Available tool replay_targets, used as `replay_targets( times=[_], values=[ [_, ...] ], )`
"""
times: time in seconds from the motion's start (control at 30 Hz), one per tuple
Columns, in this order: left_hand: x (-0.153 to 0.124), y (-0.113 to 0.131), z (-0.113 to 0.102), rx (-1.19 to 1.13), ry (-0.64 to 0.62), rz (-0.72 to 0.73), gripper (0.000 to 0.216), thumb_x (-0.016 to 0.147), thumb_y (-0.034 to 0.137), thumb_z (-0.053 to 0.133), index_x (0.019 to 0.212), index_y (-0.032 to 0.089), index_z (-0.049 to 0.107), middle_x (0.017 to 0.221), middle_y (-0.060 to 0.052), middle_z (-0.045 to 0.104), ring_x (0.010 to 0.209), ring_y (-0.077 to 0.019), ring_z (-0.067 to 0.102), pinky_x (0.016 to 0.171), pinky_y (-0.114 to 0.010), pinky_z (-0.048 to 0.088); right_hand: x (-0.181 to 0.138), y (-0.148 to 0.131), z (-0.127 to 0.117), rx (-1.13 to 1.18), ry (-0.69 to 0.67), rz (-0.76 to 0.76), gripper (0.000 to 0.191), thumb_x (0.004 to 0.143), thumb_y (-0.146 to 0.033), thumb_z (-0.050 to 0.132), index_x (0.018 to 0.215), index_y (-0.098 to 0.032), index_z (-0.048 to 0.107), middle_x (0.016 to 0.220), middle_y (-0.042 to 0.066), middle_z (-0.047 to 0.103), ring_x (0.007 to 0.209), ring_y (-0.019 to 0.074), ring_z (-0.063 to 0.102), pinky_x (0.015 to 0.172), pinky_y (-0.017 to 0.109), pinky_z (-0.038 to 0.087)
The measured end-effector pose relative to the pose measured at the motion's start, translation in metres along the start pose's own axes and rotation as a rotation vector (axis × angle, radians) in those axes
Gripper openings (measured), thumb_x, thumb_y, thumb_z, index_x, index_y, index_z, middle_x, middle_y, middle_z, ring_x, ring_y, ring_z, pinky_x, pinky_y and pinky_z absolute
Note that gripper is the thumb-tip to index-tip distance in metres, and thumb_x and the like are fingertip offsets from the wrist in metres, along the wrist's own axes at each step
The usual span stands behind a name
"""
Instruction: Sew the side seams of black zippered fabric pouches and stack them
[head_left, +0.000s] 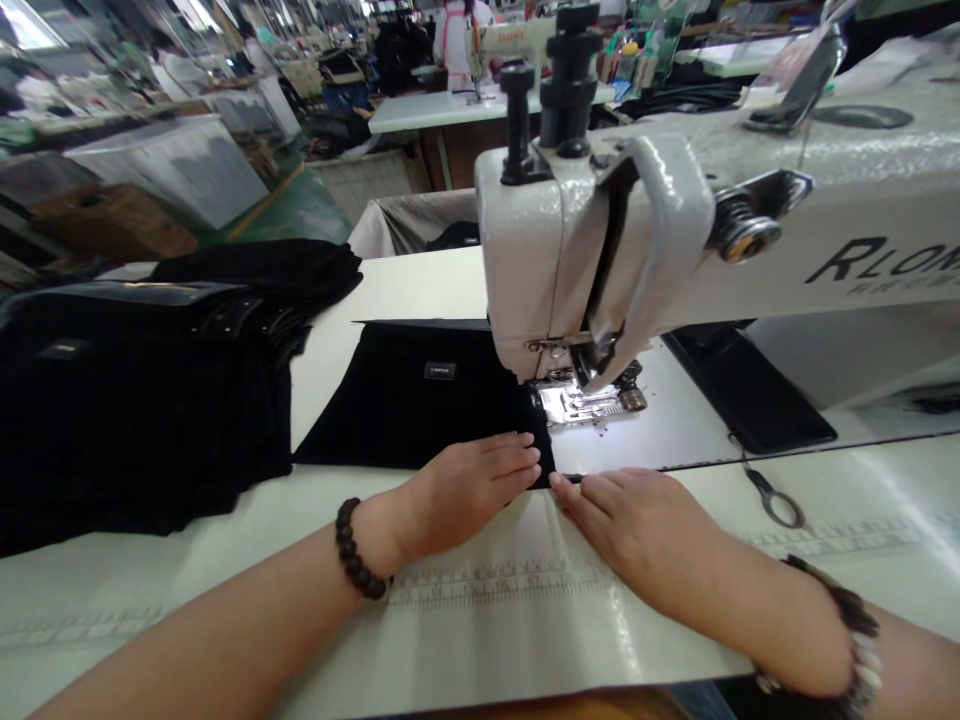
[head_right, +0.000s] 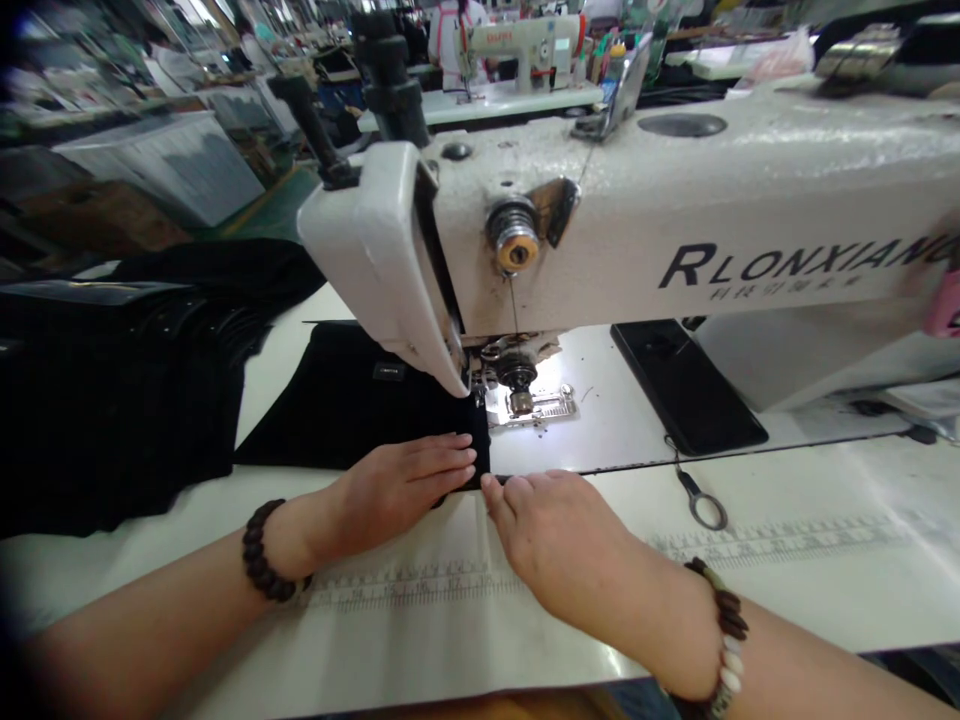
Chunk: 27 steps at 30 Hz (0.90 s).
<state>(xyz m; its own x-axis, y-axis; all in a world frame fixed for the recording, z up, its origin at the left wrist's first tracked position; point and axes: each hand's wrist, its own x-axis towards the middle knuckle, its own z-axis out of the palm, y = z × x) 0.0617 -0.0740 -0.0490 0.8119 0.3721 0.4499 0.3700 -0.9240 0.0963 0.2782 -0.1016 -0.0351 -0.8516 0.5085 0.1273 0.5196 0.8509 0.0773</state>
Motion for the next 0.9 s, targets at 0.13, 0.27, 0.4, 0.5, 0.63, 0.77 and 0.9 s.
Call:
replay_targets(
  times=[0.13,0.27,0.4,0.5,0.63,0.77,0.9],
  values=[
    [0.003,-0.011,0.000,0.072,-0.092,-0.003,0.021,0.087,0.008,0.040,0.100,0.008,0.056,0.104,-0.010,0.063,0.108,-0.0164,0.054,0.097,-0.030,0.044,0.008,0.008,0.005,-0.062,0.006,0.039,0.032,0.080,-0.010,0.048,0.111,-0.005,0.052,0.062,0.002,0.056,0.051,0.0153,0.048,0.044,0.030,0.024],
    [0.005,-0.021,0.001,0.098,-0.144,-0.012,0.019,0.086,0.010,0.044,0.101,0.008,0.056,0.106,-0.009,0.063,0.107,-0.0164,0.055,0.096,-0.029,0.044,0.016,0.014,0.008,-0.084,0.024,0.082,0.025,0.081,-0.012,0.047,0.105,-0.007,0.056,0.060,0.001,0.054,0.050,0.0146,0.047,0.044,0.030,0.019],
    [0.009,-0.030,0.003,0.134,-0.170,-0.036,0.019,0.085,0.010,0.046,0.100,0.007,0.057,0.104,-0.008,0.063,0.102,-0.0165,0.057,0.094,-0.027,0.045,0.022,0.020,0.011,-0.074,0.075,0.112,0.025,0.082,-0.012,0.044,0.103,-0.006,0.057,0.060,0.002,0.054,0.049,0.0140,0.047,0.044,0.030,0.018],
    [0.013,-0.036,0.003,0.170,-0.190,-0.050,0.018,0.086,0.009,0.045,0.099,0.009,0.058,0.103,-0.006,0.063,0.102,-0.0152,0.056,0.095,-0.026,0.043,0.023,0.022,0.014,-0.061,0.143,0.129,0.026,0.084,-0.012,0.039,0.103,-0.007,0.057,0.058,0.001,0.053,0.048,0.0138,0.046,0.044,0.030,0.018],
    [0.018,-0.043,0.003,0.185,-0.195,-0.085,0.016,0.086,0.007,0.046,0.094,0.011,0.058,0.099,-0.004,0.064,0.102,-0.0131,0.055,0.095,-0.022,0.041,0.023,0.023,0.016,-0.016,0.178,0.136,0.025,0.087,-0.013,0.038,0.100,-0.008,0.058,0.058,0.001,0.053,0.047,0.0133,0.045,0.045,0.030,0.019],
    [0.021,-0.050,0.006,0.199,-0.186,-0.125,0.016,0.086,0.008,0.044,0.092,0.012,0.059,0.094,-0.004,0.064,0.093,-0.0134,0.059,0.086,-0.022,0.046,0.023,0.023,0.016,0.008,0.192,0.147,0.027,0.089,-0.014,0.035,0.099,-0.009,0.059,0.057,0.001,0.053,0.046,0.0130,0.044,0.045,0.030,0.018],
    [0.020,-0.055,0.011,0.187,-0.166,-0.129,0.019,0.088,0.008,0.041,0.091,0.012,0.059,0.091,-0.004,0.064,0.089,-0.0148,0.060,0.082,-0.024,0.048,0.024,0.023,0.016,0.000,0.184,0.156,0.029,0.089,-0.015,0.033,0.099,-0.009,0.059,0.057,0.001,0.052,0.045,0.0136,0.043,0.044,0.031,0.017]
  ],
)
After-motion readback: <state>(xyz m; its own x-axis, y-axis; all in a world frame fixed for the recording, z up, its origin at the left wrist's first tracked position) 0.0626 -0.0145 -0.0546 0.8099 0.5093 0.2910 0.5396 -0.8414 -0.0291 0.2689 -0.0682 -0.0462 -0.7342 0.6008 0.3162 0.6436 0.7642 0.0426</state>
